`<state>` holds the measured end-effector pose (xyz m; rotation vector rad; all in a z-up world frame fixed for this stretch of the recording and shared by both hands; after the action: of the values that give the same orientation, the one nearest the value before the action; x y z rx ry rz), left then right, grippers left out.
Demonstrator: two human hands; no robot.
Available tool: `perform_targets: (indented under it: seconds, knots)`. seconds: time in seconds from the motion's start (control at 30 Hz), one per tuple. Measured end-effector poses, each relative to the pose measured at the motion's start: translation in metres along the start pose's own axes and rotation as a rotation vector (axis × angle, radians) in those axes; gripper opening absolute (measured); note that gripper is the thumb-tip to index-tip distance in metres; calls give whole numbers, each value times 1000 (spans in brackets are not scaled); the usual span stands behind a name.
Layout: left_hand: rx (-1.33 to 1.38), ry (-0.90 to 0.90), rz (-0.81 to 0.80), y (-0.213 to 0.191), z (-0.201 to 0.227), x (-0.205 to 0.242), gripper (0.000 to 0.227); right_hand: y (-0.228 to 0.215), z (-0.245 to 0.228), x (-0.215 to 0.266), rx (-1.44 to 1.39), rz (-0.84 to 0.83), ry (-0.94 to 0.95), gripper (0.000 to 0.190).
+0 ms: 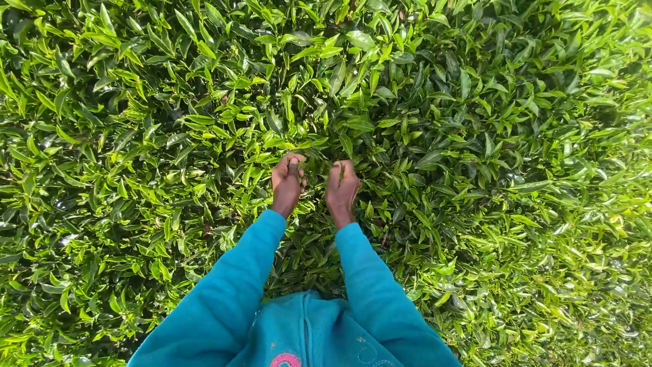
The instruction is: The person plucks tea leaves from bushes by hand and places them into a white cloth bag. The person moves along the rows of tea bushes, continuously picking leaves and depositing them into the bag.
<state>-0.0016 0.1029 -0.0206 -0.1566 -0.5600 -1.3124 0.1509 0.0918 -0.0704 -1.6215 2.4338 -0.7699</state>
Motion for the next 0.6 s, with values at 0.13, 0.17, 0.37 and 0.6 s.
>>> perform_targets:
  seconds: [0.13,0.17,0.37,0.6]
  knots:
    - [123,-4,182,14,-24,-17,29,-9,-46,2,-258,-10,242,36]
    - [123,-10,253,13,-28,-17,28,-7,-57,0,-291,-62,263,27]
    - [153,-18,410,-4,-33,-34,27,63,-9,-55,-502,-245,679,30]
    - [123,-233,356,-34,-44,-90,34,50,-90,-27,-91,-8,333,23]
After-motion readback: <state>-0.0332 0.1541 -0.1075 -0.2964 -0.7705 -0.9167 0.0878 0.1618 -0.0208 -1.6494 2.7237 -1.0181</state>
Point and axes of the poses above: each hand's wrist, its own x-axis away from the middle knuckle, its own y-axis out of the palm, z = x × y, the point moved 2 cm from there along -x, towards the middle knuckle, and after that the axes turned 2 degrees about y, right-handed, at the moved point
